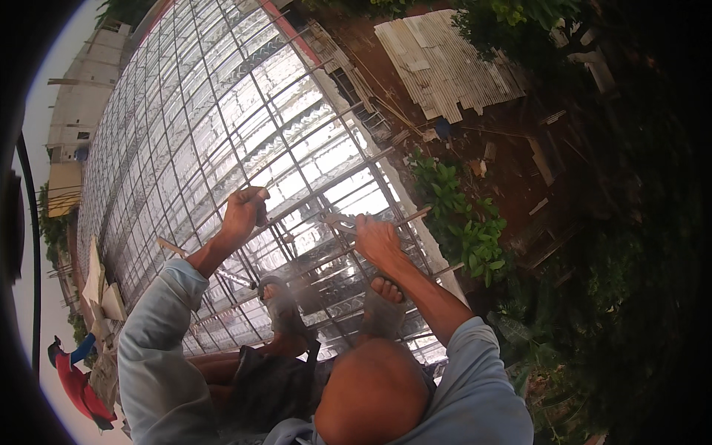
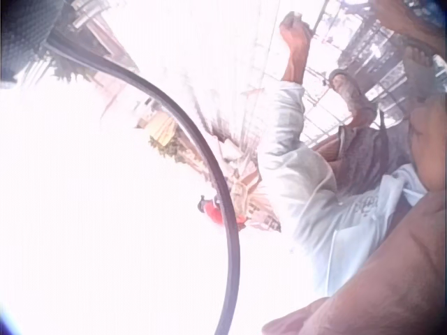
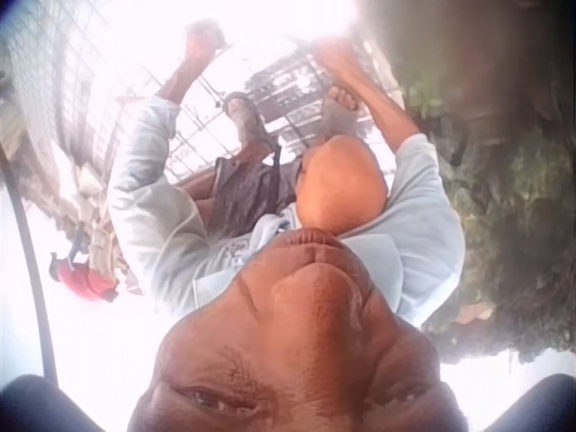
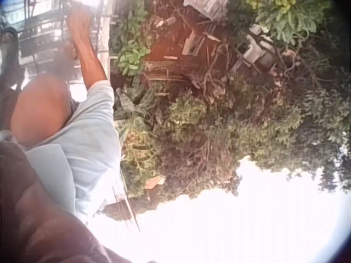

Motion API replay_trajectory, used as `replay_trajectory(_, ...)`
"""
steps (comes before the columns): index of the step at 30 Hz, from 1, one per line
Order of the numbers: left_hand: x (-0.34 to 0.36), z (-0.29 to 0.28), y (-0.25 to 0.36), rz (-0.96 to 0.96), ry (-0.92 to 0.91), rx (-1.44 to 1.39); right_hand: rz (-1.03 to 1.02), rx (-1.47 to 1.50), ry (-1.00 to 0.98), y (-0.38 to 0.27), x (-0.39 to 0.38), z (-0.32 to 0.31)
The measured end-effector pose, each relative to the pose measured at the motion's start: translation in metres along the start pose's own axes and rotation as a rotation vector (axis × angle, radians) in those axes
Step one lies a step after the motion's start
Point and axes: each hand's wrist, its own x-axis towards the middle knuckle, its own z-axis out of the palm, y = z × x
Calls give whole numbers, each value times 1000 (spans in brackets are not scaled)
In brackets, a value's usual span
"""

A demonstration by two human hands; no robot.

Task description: The person stands on a metal scaffolding platform and uses a curved metal bar to adjust and tighten the rebar grid. They repeatedly insert the bar into the grid and apply leverage to secure the structure.

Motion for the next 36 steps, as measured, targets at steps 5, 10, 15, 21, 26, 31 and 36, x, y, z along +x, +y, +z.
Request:
replay_trajectory(5, -37, 18, 93, -116, 53, 50, 38, 65, -33, 2, 3, 0)
replay_trajectory(10, -62, 18, 166, -120, 106, 45, 18, 78, -82, 4, 2, -12)
replay_trajectory(15, -65, 4, 176, -91, 89, -62, -8, 93, -49, 3, 0, -9)
replay_trajectory(21, -39, -1, 140, 64, -166, 296, 1, 168, -76, 7, -6, -11)
replay_trajectory(26, -15, -15, 125, 104, -287, 625, -59, 71, 139, 9, -5, 18)
replay_trajectory(31, 27, -5, 114, 251, -207, 588, -14, 212, 315, 12, -10, 32)
replay_trajectory(36, 109, -6, 42, 327, 30, 442, 124, 653, 425, 7, -11, -75)
